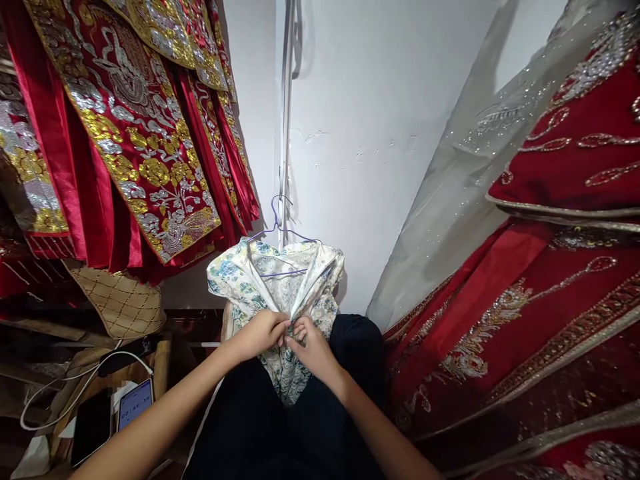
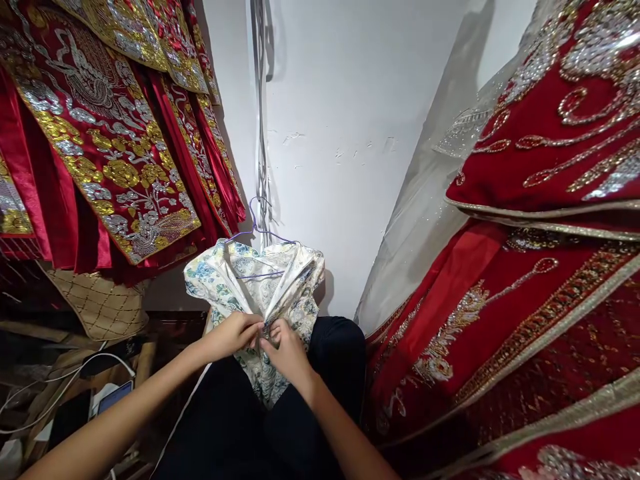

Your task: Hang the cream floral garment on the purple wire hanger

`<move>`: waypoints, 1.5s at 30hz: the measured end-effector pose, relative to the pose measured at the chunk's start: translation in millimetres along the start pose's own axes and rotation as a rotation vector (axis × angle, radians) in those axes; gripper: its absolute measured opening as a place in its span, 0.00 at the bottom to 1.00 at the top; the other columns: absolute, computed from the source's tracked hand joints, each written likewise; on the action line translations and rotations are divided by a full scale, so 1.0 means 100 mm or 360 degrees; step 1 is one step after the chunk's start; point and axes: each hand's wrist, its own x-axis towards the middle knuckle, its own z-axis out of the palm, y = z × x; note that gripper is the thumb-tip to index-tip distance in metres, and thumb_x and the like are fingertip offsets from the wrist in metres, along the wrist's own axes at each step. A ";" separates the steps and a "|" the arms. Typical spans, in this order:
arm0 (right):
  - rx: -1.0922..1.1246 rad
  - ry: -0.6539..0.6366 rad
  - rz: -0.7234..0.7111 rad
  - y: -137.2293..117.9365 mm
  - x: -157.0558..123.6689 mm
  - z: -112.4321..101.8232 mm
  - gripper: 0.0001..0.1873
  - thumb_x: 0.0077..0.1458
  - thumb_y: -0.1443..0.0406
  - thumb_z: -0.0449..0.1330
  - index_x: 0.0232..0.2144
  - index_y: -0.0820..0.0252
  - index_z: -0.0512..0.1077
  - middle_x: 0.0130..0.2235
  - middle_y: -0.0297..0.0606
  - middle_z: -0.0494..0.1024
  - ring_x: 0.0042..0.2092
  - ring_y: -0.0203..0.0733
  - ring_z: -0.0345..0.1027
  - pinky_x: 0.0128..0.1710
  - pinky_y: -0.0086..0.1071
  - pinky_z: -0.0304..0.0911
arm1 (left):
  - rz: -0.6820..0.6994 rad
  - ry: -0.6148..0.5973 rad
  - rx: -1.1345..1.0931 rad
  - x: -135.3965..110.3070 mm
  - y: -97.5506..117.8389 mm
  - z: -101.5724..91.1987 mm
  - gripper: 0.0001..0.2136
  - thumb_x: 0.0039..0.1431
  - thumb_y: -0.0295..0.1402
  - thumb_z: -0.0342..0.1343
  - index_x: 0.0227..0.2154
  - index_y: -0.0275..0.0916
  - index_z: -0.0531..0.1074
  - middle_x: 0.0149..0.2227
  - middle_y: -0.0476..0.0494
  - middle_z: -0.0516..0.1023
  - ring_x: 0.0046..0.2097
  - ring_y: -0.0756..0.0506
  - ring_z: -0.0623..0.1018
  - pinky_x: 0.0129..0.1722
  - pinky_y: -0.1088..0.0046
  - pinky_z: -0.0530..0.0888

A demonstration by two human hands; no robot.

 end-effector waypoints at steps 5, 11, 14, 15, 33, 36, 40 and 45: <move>-0.0176 -0.0012 0.0072 -0.11 0.15 0.23 0.13 0.58 0.61 0.53 0.23 0.57 0.61 0.21 0.31 0.63 0.24 0.37 0.56 0.26 0.32 0.45 | 0.0190 0.0202 0.0622 0.03 0.00 -0.11 0.16 0.69 0.40 0.42 0.35 0.40 0.73 0.26 0.43 0.75 0.28 0.45 0.75 0.29 0.72 0.64; 0.0055 0.0032 0.0055 -0.28 0.14 0.27 0.23 0.62 0.52 0.50 0.19 0.57 0.55 0.18 0.29 0.56 0.23 0.35 0.49 0.25 0.31 0.42 | 0.0417 0.0351 0.0870 0.07 -0.29 -0.20 0.15 0.70 0.39 0.41 0.44 0.40 0.71 0.31 0.41 0.78 0.31 0.45 0.77 0.29 0.73 0.63; 0.0097 0.0090 0.0103 -0.25 0.08 0.34 0.25 0.63 0.50 0.48 0.19 0.56 0.52 0.18 0.29 0.54 0.23 0.35 0.48 0.25 0.32 0.42 | 0.0402 0.0395 0.0935 0.15 -0.32 -0.31 0.14 0.70 0.39 0.41 0.39 0.39 0.70 0.26 0.45 0.75 0.27 0.47 0.74 0.27 0.74 0.60; 0.0086 0.0123 0.0106 -0.23 0.06 0.36 0.25 0.63 0.51 0.48 0.19 0.56 0.51 0.18 0.29 0.54 0.23 0.35 0.48 0.26 0.32 0.42 | 0.0373 0.0428 0.0951 0.20 -0.31 -0.39 0.14 0.70 0.39 0.41 0.38 0.39 0.69 0.25 0.46 0.74 0.25 0.48 0.72 0.26 0.74 0.59; 0.0252 0.0295 -0.0109 -0.52 0.58 -0.24 0.24 0.64 0.53 0.49 0.58 0.54 0.65 0.34 0.38 0.74 0.27 0.40 0.61 0.26 0.32 0.56 | 0.0603 0.0808 0.0985 0.58 0.07 -1.30 0.11 0.66 0.37 0.49 0.32 0.38 0.71 0.29 0.45 0.76 0.29 0.49 0.74 0.29 0.76 0.63; 0.0014 0.0146 -0.0350 -0.91 1.15 -0.60 0.23 0.64 0.54 0.50 0.58 0.50 0.66 0.37 0.37 0.76 0.29 0.40 0.63 0.29 0.32 0.56 | 0.0679 0.0894 0.0989 0.55 0.06 -1.27 0.10 0.66 0.38 0.50 0.31 0.39 0.70 0.27 0.47 0.75 0.27 0.50 0.73 0.28 0.76 0.62; -0.0506 -0.0145 -0.0520 -1.12 1.60 -0.71 0.13 0.62 0.57 0.53 0.35 0.54 0.75 0.28 0.34 0.74 0.29 0.40 0.63 0.30 0.31 0.51 | 0.0694 0.1034 0.1086 0.56 -0.03 -1.20 0.11 0.65 0.38 0.51 0.29 0.39 0.68 0.24 0.48 0.73 0.24 0.50 0.70 0.25 0.75 0.60; -0.0517 -0.0132 -0.0601 -1.13 1.65 -0.53 0.12 0.62 0.60 0.52 0.30 0.57 0.71 0.27 0.33 0.73 0.29 0.39 0.62 0.30 0.29 0.50 | 0.0566 0.1143 0.1102 0.51 -0.19 -0.92 0.12 0.65 0.37 0.50 0.26 0.39 0.67 0.21 0.49 0.71 0.21 0.50 0.69 0.24 0.74 0.58</move>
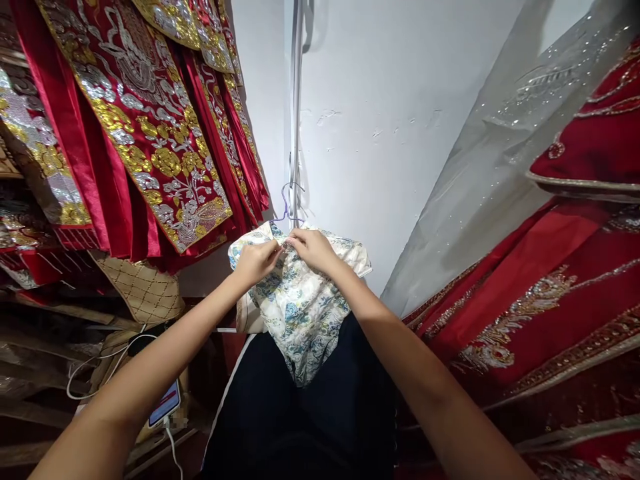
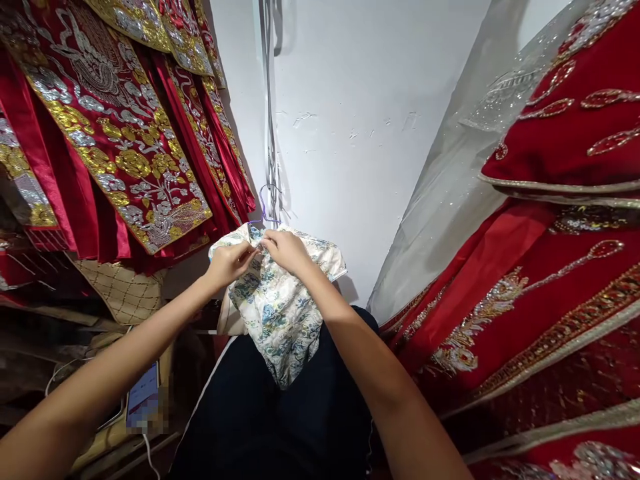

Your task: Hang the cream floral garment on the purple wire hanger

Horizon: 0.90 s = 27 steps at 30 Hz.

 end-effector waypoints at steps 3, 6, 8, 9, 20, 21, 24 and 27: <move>0.0087 0.0095 0.0053 -0.05 0.00 0.05 0.11 0.61 0.61 0.52 0.30 0.57 0.70 0.26 0.32 0.71 0.29 0.38 0.62 0.30 0.29 0.50 | -0.0157 0.0122 -0.0088 -0.07 0.06 0.08 0.11 0.66 0.36 0.50 0.29 0.39 0.69 0.23 0.47 0.74 0.23 0.50 0.71 0.25 0.75 0.61; 0.0066 0.0056 0.0106 -0.05 -0.02 0.00 0.11 0.60 0.59 0.52 0.30 0.58 0.69 0.25 0.31 0.69 0.27 0.38 0.60 0.29 0.29 0.48 | -0.0266 0.0214 -0.0183 -0.05 0.07 0.10 0.10 0.66 0.37 0.50 0.31 0.39 0.70 0.24 0.48 0.74 0.24 0.50 0.71 0.26 0.75 0.62; 0.0025 -0.0034 0.0125 -0.03 -0.05 -0.07 0.14 0.60 0.57 0.52 0.28 0.58 0.68 0.24 0.31 0.67 0.27 0.37 0.58 0.28 0.29 0.47 | -0.0284 0.0220 -0.0225 -0.02 0.08 0.10 0.10 0.66 0.38 0.51 0.31 0.39 0.69 0.24 0.48 0.74 0.24 0.51 0.71 0.26 0.76 0.63; 0.0011 -0.0079 0.0123 -0.02 -0.06 -0.11 0.15 0.60 0.57 0.51 0.26 0.58 0.67 0.24 0.31 0.67 0.26 0.37 0.57 0.28 0.30 0.46 | -0.0272 0.0200 -0.0242 0.00 0.09 0.11 0.10 0.66 0.38 0.51 0.31 0.39 0.69 0.24 0.49 0.74 0.24 0.51 0.71 0.26 0.76 0.63; -0.0356 -0.0065 0.0044 0.00 0.03 -0.15 0.18 0.63 0.59 0.49 0.24 0.59 0.69 0.25 0.37 0.72 0.28 0.39 0.59 0.29 0.31 0.45 | -0.0123 0.0005 -0.0294 -0.01 0.25 0.15 0.09 0.66 0.37 0.49 0.30 0.40 0.64 0.24 0.49 0.73 0.24 0.49 0.73 0.25 0.75 0.63; -0.0385 -0.0059 0.0017 0.00 0.03 -0.15 0.18 0.63 0.58 0.49 0.26 0.59 0.70 0.27 0.38 0.73 0.29 0.40 0.61 0.29 0.31 0.45 | -0.0114 -0.0007 -0.0309 -0.01 0.23 0.12 0.09 0.66 0.37 0.50 0.31 0.40 0.64 0.24 0.49 0.73 0.24 0.50 0.72 0.25 0.75 0.63; -0.0391 -0.0061 -0.0067 -0.03 -0.02 -0.19 0.16 0.65 0.57 0.48 0.34 0.56 0.72 0.30 0.38 0.76 0.32 0.43 0.65 0.30 0.31 0.46 | -0.0100 -0.0023 -0.0335 0.01 0.19 -0.01 0.07 0.66 0.36 0.50 0.32 0.41 0.64 0.23 0.51 0.71 0.23 0.50 0.70 0.25 0.75 0.63; -0.0282 -0.0106 -0.0112 -0.09 -0.07 -0.28 0.14 0.66 0.57 0.48 0.41 0.54 0.71 0.30 0.35 0.77 0.31 0.42 0.65 0.30 0.29 0.48 | -0.0110 0.0012 -0.0307 0.05 0.12 -0.13 0.07 0.66 0.36 0.51 0.33 0.41 0.64 0.23 0.51 0.70 0.23 0.50 0.69 0.25 0.75 0.62</move>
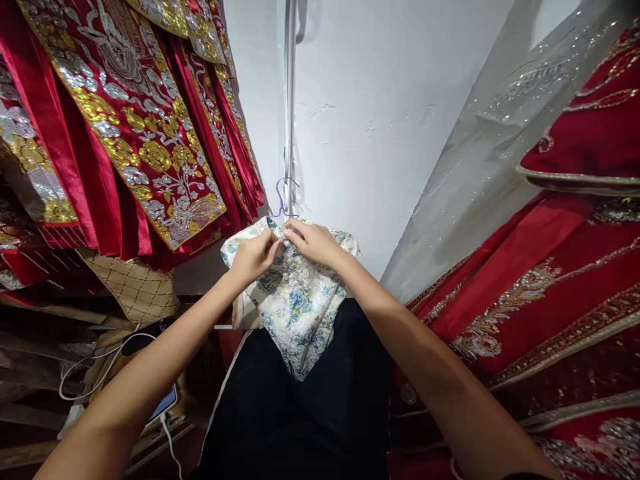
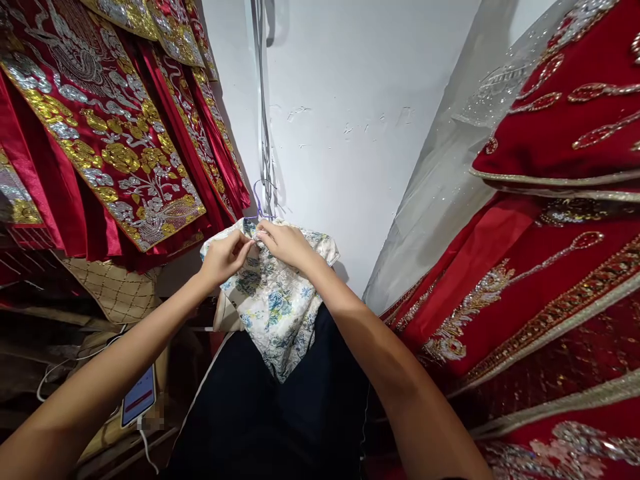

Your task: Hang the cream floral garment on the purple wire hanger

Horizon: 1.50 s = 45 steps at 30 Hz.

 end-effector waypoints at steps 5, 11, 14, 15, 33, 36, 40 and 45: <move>0.0058 0.0031 -0.0089 -0.09 0.02 -0.02 0.10 0.62 0.60 0.52 0.35 0.56 0.72 0.25 0.33 0.73 0.27 0.39 0.62 0.29 0.29 0.48 | 0.0035 -0.0038 0.0065 -0.02 -0.04 -0.02 0.07 0.66 0.36 0.51 0.31 0.41 0.63 0.22 0.52 0.68 0.22 0.50 0.69 0.25 0.75 0.61; 0.0155 0.0325 0.0052 -0.13 0.13 0.19 0.09 0.59 0.63 0.53 0.28 0.58 0.69 0.23 0.32 0.68 0.27 0.37 0.61 0.30 0.29 0.50 | -0.0004 -0.0022 0.0072 -0.06 -0.06 0.07 0.08 0.66 0.36 0.49 0.31 0.41 0.63 0.22 0.51 0.69 0.23 0.49 0.70 0.24 0.74 0.61; 0.0276 0.0392 0.0098 -0.14 0.12 0.25 0.10 0.60 0.62 0.51 0.29 0.58 0.69 0.23 0.32 0.68 0.27 0.37 0.60 0.30 0.29 0.52 | 0.0075 -0.0072 0.0205 0.00 -0.12 0.02 0.08 0.66 0.36 0.48 0.32 0.40 0.64 0.23 0.49 0.71 0.23 0.49 0.71 0.24 0.74 0.60; 0.0305 0.0404 0.0096 -0.15 0.10 0.26 0.11 0.61 0.62 0.51 0.30 0.58 0.69 0.24 0.32 0.67 0.27 0.37 0.60 0.31 0.29 0.52 | 0.0119 -0.0101 0.0268 0.04 -0.15 0.00 0.08 0.66 0.36 0.48 0.31 0.40 0.64 0.23 0.48 0.71 0.23 0.48 0.71 0.24 0.73 0.59; 0.0253 0.0597 0.0214 -0.18 0.15 0.10 0.11 0.63 0.60 0.50 0.33 0.57 0.69 0.25 0.32 0.68 0.29 0.38 0.62 0.32 0.29 0.52 | 0.0356 -0.0388 0.0613 0.12 -0.10 -0.06 0.07 0.65 0.33 0.46 0.35 0.38 0.67 0.23 0.45 0.73 0.22 0.46 0.71 0.23 0.72 0.56; 0.0310 0.0701 0.0309 -0.12 0.16 0.03 0.12 0.63 0.60 0.50 0.32 0.58 0.69 0.24 0.32 0.67 0.27 0.37 0.60 0.31 0.29 0.52 | 0.0389 -0.0607 0.0591 -0.08 -0.02 0.12 0.07 0.66 0.32 0.44 0.35 0.39 0.65 0.23 0.45 0.73 0.22 0.46 0.71 0.22 0.72 0.56; 0.0549 0.0928 0.0405 0.16 0.02 -0.14 0.12 0.60 0.60 0.53 0.28 0.59 0.69 0.22 0.31 0.66 0.24 0.35 0.57 0.28 0.30 0.53 | 0.0463 -0.0919 0.0454 -0.39 0.08 0.25 0.04 0.66 0.30 0.45 0.37 0.40 0.64 0.23 0.45 0.73 0.21 0.45 0.71 0.22 0.71 0.58; 0.1189 0.1041 0.0716 0.57 -0.60 -0.29 0.11 0.51 0.58 0.60 0.24 0.58 0.68 0.21 0.32 0.66 0.22 0.33 0.56 0.21 0.29 0.50 | 0.0582 -0.1044 0.0273 -0.46 0.13 0.18 0.05 0.65 0.28 0.44 0.36 0.41 0.65 0.27 0.45 0.74 0.22 0.46 0.70 0.24 0.70 0.61</move>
